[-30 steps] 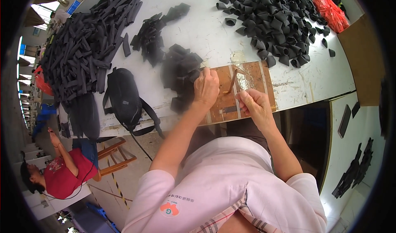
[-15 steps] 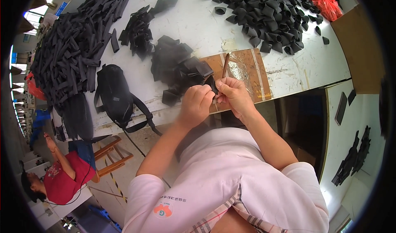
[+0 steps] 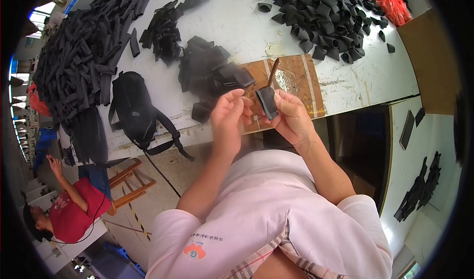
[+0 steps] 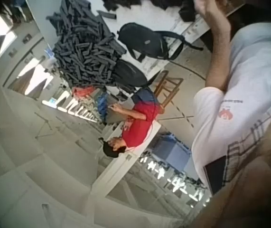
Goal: Apply adhesive to small rubber components using a wooden applicator stick at a manufacturing workbench.
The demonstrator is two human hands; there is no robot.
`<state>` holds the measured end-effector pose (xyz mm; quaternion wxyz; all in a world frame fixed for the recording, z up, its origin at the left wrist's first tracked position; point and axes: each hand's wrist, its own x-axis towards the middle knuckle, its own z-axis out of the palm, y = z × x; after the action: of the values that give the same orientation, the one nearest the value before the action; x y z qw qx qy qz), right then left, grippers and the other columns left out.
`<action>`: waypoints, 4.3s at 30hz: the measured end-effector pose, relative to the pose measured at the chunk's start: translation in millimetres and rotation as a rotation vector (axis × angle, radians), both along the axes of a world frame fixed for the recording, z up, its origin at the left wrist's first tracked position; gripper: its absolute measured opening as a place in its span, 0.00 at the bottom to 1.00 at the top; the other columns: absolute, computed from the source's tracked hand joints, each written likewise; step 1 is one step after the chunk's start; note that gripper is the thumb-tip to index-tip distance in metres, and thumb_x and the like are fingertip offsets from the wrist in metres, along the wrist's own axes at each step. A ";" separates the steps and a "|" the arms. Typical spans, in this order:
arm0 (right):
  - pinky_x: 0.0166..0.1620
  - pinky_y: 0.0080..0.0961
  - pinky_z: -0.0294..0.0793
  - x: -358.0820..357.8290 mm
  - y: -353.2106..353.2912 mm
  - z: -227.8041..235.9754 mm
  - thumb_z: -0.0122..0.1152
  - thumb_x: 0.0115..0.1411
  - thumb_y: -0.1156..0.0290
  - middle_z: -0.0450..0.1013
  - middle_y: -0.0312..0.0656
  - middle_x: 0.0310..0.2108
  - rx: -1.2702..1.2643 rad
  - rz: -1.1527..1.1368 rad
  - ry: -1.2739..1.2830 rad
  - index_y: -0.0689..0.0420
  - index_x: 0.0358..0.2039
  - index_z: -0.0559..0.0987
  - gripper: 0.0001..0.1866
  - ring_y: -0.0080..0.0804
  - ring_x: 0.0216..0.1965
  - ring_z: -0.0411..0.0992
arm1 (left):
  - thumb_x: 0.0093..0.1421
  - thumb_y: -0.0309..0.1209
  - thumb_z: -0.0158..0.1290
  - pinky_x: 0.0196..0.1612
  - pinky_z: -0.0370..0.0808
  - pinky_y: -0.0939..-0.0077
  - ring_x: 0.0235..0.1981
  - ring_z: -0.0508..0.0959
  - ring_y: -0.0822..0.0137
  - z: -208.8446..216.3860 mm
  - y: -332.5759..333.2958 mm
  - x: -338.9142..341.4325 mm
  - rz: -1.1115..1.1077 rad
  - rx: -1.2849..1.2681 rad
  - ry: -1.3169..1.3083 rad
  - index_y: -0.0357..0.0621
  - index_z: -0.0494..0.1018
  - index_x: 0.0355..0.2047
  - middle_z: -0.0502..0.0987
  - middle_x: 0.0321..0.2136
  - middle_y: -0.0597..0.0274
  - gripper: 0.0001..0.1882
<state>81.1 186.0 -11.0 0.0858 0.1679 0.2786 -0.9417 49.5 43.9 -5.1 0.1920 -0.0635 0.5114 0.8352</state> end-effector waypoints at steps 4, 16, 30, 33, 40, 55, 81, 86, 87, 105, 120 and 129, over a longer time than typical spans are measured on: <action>0.30 0.18 0.70 5.1 5.5 -6.0 0.43 0.61 0.70 0.70 0.39 0.28 0.087 0.045 0.007 0.62 0.34 0.69 0.08 0.22 0.26 0.69 | 0.56 0.29 0.48 0.26 0.67 0.85 0.25 0.71 0.76 10.5 -6.1 -1.6 -0.199 0.090 -0.051 0.37 0.69 0.35 0.74 0.26 0.63 0.09; 0.29 0.19 0.69 12.3 -1.7 3.5 0.54 0.55 0.71 0.70 0.40 0.26 1.390 -0.031 0.030 0.62 0.32 0.71 0.08 0.26 0.25 0.69 | 0.54 0.22 0.50 0.23 0.66 0.89 0.20 0.69 0.81 3.1 6.6 7.7 -0.204 -0.183 0.111 0.36 0.71 0.28 0.72 0.20 0.68 0.02; 0.25 0.27 0.67 9.0 -6.8 -1.6 0.57 0.46 0.79 0.66 0.40 0.22 1.786 -0.288 0.382 0.61 0.27 0.72 0.06 0.34 0.22 0.66 | 0.52 0.17 0.48 0.15 0.63 0.88 0.14 0.67 0.83 4.9 25.8 10.1 0.054 0.002 0.002 0.35 0.68 0.31 0.71 0.19 0.65 0.05; 0.23 0.20 0.65 8.2 2.2 10.0 0.56 0.48 0.79 0.67 0.34 0.20 1.108 -0.140 0.244 0.63 0.27 0.73 0.04 0.23 0.19 0.64 | 0.51 0.16 0.47 0.16 0.64 0.87 0.15 0.67 0.83 20.1 9.2 1.3 -0.145 0.452 -0.234 0.34 0.67 0.32 0.70 0.21 0.66 0.07; 0.19 0.10 0.51 12.0 6.7 30.9 0.55 0.55 0.70 0.63 0.29 0.18 -0.046 0.105 0.027 0.57 0.22 0.71 0.07 0.14 0.16 0.53 | 0.49 0.15 0.45 0.13 0.56 0.91 0.12 0.60 0.86 30.4 35.1 14.7 0.111 -0.245 0.352 0.34 0.68 0.29 0.69 0.20 0.66 0.06; 0.20 0.11 0.54 -48.3 35.1 60.9 0.50 0.59 0.60 0.58 0.27 0.15 0.635 0.193 0.355 0.58 0.21 0.70 0.16 0.12 0.17 0.54 | 0.55 0.22 0.47 0.12 0.55 0.91 0.12 0.63 0.82 61.1 32.3 -29.7 -0.067 0.179 0.098 0.37 0.67 0.39 0.73 0.25 0.64 0.11; 0.24 0.26 0.65 -27.7 15.9 65.8 0.62 0.42 0.79 0.66 0.40 0.20 1.610 -0.455 0.774 0.61 0.25 0.74 0.07 0.34 0.23 0.65 | 0.58 0.27 0.48 0.40 0.67 0.78 0.32 0.71 0.73 49.5 29.4 -20.4 0.174 0.181 0.336 0.37 0.69 0.32 0.73 0.30 0.61 0.06; 0.23 0.27 0.65 -25.6 19.9 82.9 0.61 0.45 0.75 0.66 0.38 0.21 1.696 -0.282 0.661 0.58 0.25 0.74 0.06 0.33 0.22 0.66 | 0.57 0.23 0.48 0.42 0.67 0.82 0.33 0.71 0.76 55.5 29.6 -30.2 0.093 0.065 0.504 0.36 0.69 0.33 0.73 0.32 0.61 0.04; 0.23 0.27 0.65 -26.5 19.2 83.9 0.61 0.45 0.75 0.66 0.38 0.21 1.690 -0.272 0.659 0.58 0.25 0.74 0.06 0.33 0.22 0.66 | 0.57 0.23 0.48 0.42 0.67 0.82 0.33 0.71 0.76 58.0 29.3 -32.9 0.097 0.059 0.496 0.36 0.69 0.33 0.73 0.32 0.61 0.04; 0.20 0.11 0.58 -20.6 55.7 41.6 0.48 0.60 0.61 0.67 0.32 0.17 0.974 -0.120 0.149 0.64 0.28 0.76 0.17 0.14 0.18 0.60 | 0.45 0.25 0.50 0.30 0.71 0.68 0.28 0.72 0.58 -56.0 42.5 -64.3 -0.371 -1.657 1.206 0.40 0.67 0.22 0.69 0.23 0.55 0.04; 0.21 0.20 0.65 4.6 7.4 34.8 0.58 0.51 0.72 0.68 0.40 0.15 1.191 -0.090 0.243 0.64 0.24 0.75 0.07 0.22 0.16 0.65 | 0.54 0.26 0.51 0.19 0.58 0.90 0.17 0.62 0.83 10.6 16.1 -40.1 0.018 -0.158 0.216 0.36 0.72 0.27 0.69 0.19 0.71 0.05; 0.21 0.18 0.66 4.9 -4.9 51.8 0.60 0.47 0.76 0.68 0.39 0.21 1.383 -0.414 0.487 0.62 0.26 0.75 0.05 0.26 0.18 0.67 | 0.55 0.23 0.49 0.22 0.64 0.88 0.19 0.65 0.81 36.3 29.6 11.4 0.090 -0.631 0.859 0.36 0.68 0.28 0.70 0.22 0.68 0.03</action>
<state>86.0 181.1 40.8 -0.2813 0.0195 0.7789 -0.5602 60.9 73.5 31.2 -0.0991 0.2075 0.7671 0.5989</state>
